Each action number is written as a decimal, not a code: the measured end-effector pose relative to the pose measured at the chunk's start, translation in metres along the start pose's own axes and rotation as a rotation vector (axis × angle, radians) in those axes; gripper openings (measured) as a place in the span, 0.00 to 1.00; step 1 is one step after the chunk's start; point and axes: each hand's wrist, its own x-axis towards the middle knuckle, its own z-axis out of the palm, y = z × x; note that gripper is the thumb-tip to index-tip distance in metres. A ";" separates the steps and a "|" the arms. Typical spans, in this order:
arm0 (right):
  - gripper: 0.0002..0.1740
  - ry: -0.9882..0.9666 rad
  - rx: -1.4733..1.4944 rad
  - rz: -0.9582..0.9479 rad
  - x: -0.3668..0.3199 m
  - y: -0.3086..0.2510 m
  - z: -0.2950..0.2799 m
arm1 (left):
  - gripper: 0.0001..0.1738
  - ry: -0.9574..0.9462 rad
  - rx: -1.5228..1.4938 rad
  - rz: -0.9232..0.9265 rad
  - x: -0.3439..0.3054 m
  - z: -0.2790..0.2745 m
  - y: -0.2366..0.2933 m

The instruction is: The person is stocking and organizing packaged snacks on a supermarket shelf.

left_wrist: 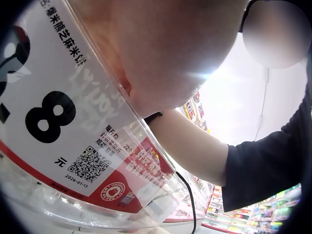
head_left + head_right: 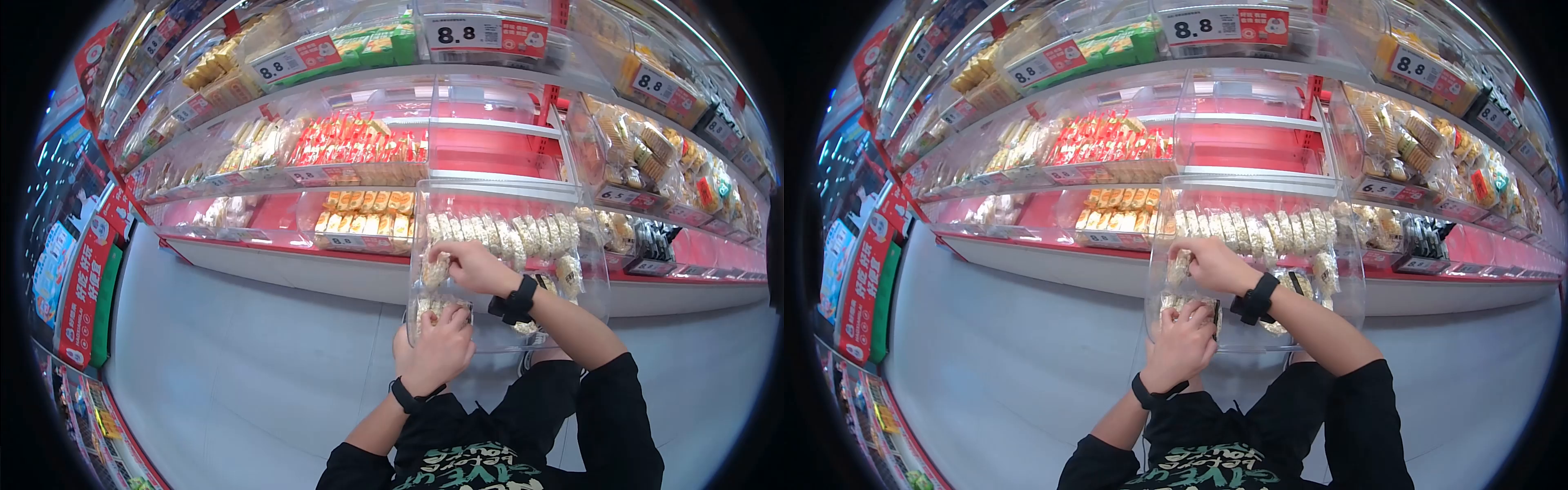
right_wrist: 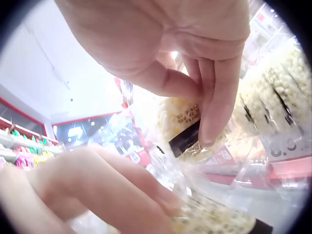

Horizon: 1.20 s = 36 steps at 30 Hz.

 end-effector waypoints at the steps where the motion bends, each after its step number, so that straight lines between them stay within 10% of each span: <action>1: 0.21 -0.033 0.082 0.045 -0.002 0.001 -0.006 | 0.08 0.010 -0.011 0.001 0.000 0.000 0.001; 16: 0.22 -0.146 0.044 -0.019 -0.060 -0.036 -0.086 | 0.06 0.006 -0.062 -0.020 0.002 -0.005 0.001; 22: 0.19 -0.518 -0.370 0.258 -0.077 -0.033 -0.070 | 0.13 0.014 -0.088 -0.052 0.002 -0.001 0.001; 25: 0.22 -0.655 -0.133 0.049 -0.090 -0.011 -0.038 | 0.23 -0.020 -0.191 -0.110 0.003 -0.005 0.000; 28: 0.32 -0.646 -0.117 0.237 -0.090 -0.016 -0.024 | 0.29 0.088 -0.303 -0.176 0.005 -0.009 0.005; 36: 0.30 -0.676 0.033 0.160 -0.090 0.003 -0.048 | 0.27 0.010 -0.079 0.060 0.005 -0.016 0.002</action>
